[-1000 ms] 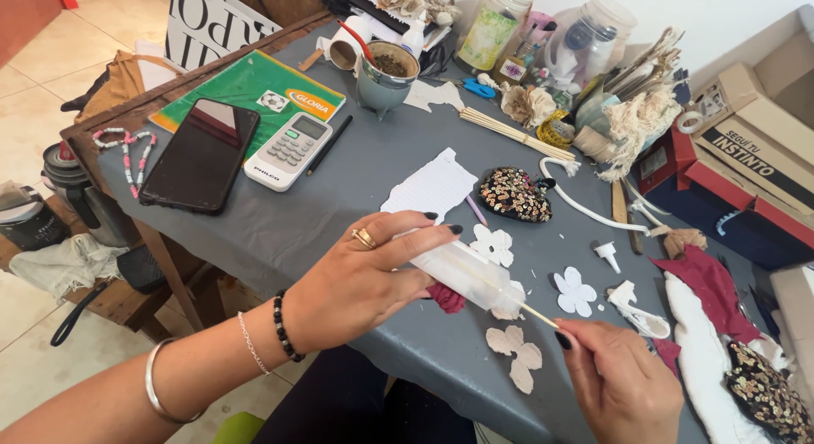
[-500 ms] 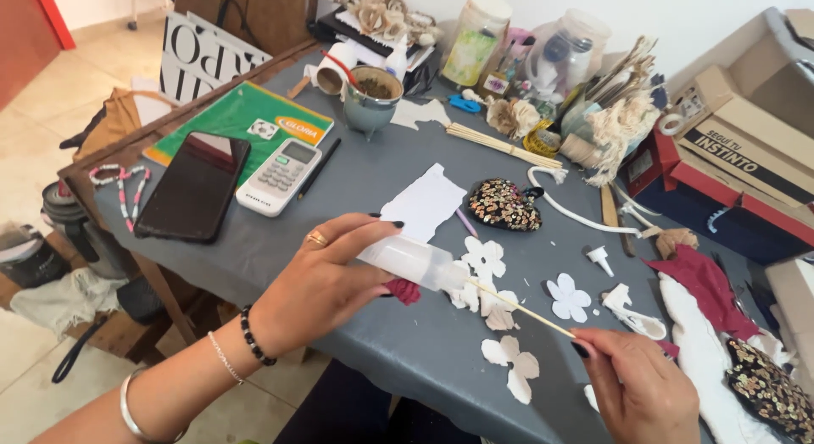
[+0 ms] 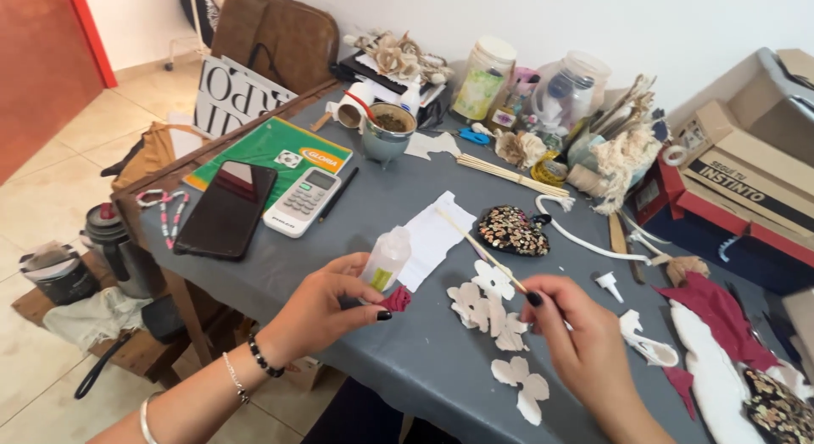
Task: Crafting a decorative rose from fabric by cutting, applying glue, and folding.
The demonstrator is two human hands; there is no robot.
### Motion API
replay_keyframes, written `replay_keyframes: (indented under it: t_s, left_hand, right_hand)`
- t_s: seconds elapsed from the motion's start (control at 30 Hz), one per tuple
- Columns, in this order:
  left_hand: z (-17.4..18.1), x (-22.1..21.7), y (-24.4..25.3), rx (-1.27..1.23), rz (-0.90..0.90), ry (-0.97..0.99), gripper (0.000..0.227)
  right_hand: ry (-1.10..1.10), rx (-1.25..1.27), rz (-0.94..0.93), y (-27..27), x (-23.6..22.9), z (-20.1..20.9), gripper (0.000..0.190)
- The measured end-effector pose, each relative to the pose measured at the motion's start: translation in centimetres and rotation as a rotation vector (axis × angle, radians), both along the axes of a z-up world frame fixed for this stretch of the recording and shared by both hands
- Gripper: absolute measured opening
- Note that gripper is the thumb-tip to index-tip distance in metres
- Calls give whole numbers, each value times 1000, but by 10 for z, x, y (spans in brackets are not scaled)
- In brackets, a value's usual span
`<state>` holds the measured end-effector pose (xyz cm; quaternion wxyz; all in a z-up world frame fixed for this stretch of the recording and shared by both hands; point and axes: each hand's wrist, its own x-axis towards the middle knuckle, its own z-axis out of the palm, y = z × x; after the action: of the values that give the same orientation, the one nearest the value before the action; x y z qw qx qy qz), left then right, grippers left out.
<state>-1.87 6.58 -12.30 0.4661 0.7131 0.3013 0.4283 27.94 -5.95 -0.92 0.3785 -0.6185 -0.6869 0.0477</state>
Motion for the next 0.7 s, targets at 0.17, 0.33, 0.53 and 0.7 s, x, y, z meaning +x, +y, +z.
replay_keyframes:
  t_s: [0.17,0.33,0.53,0.7]
  left_hand:
    - [11,-11,-9,6,27,104,10]
    - [3,-20,-15,159,117,152,10]
    - [24,-28,-67,169,179,-84,18]
    - [44,-3,-91,-391,-104,-315,19]
  right_hand:
    - [63,-148,85,20,-32,10,22]
    - [390,-228,194,25,-38,10,19]
    - [430,-86,262,-8,-24,4,20]
    - [307,-27,-16,-53,-17,-5,20]
